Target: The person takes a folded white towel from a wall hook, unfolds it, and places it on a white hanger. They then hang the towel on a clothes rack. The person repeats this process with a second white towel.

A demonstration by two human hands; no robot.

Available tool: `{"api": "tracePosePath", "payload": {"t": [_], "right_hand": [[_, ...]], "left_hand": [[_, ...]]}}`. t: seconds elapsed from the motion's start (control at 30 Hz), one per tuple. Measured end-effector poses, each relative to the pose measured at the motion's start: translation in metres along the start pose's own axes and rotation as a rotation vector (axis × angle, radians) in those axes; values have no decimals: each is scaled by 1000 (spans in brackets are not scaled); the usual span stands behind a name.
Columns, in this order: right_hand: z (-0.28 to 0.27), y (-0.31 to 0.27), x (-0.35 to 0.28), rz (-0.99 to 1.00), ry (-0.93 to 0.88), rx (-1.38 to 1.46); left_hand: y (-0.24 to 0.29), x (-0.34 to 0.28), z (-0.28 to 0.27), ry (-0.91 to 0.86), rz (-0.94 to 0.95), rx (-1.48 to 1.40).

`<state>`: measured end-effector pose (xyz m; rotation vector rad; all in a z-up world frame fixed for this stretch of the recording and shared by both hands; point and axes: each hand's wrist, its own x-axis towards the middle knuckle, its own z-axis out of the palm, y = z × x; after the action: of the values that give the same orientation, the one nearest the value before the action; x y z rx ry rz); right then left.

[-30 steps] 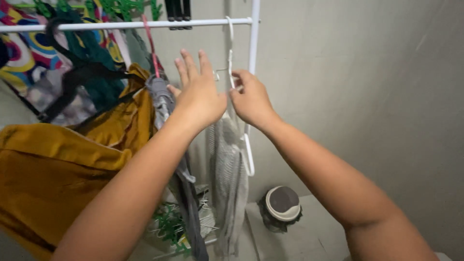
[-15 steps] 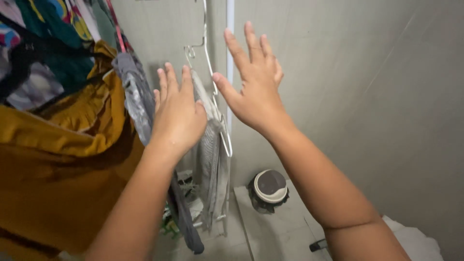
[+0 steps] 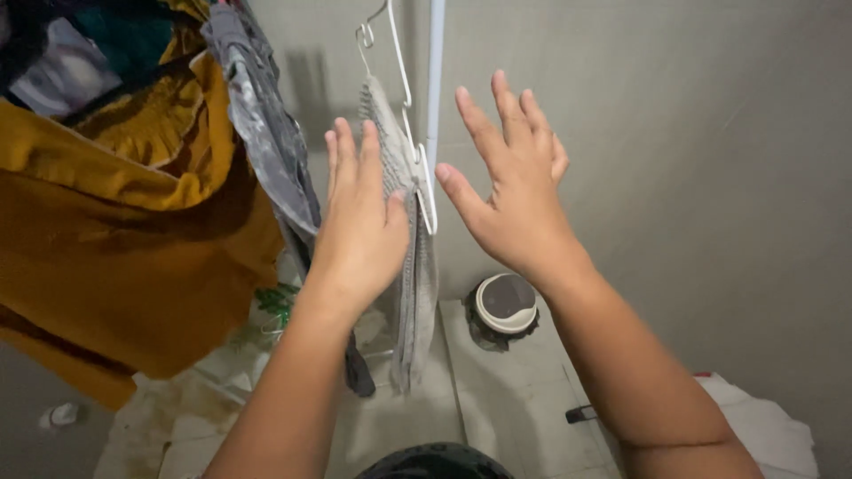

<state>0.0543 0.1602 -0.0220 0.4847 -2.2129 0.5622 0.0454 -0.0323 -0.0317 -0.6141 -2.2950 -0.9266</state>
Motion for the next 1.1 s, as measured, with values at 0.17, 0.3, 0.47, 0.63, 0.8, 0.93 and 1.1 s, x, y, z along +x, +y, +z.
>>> {"api": "tracePosePath", "payload": {"t": [0.17, 0.3, 0.47, 0.63, 0.8, 0.93, 1.1], "right_hand": [[-5, 5, -9, -7, -3, 48], [0, 8, 1, -49, 60, 201], [18, 10, 30, -66, 47, 467], [41, 1, 58, 92, -37, 577], [74, 1, 83, 131, -23, 626], [108, 6, 101, 215, 78, 639], [139, -5, 118, 370, -28, 991]], "left_hand": [[19, -13, 1, 80, 29, 69], [32, -13, -6, 240, 94, 151], [27, -2, -19, 364, 112, 292], [14, 13, -41, 389, 59, 510], [-33, 29, -53, 407, 7, 494], [-46, 36, -71, 378, -3, 378], [-76, 43, -81, 353, 55, 270]]}}
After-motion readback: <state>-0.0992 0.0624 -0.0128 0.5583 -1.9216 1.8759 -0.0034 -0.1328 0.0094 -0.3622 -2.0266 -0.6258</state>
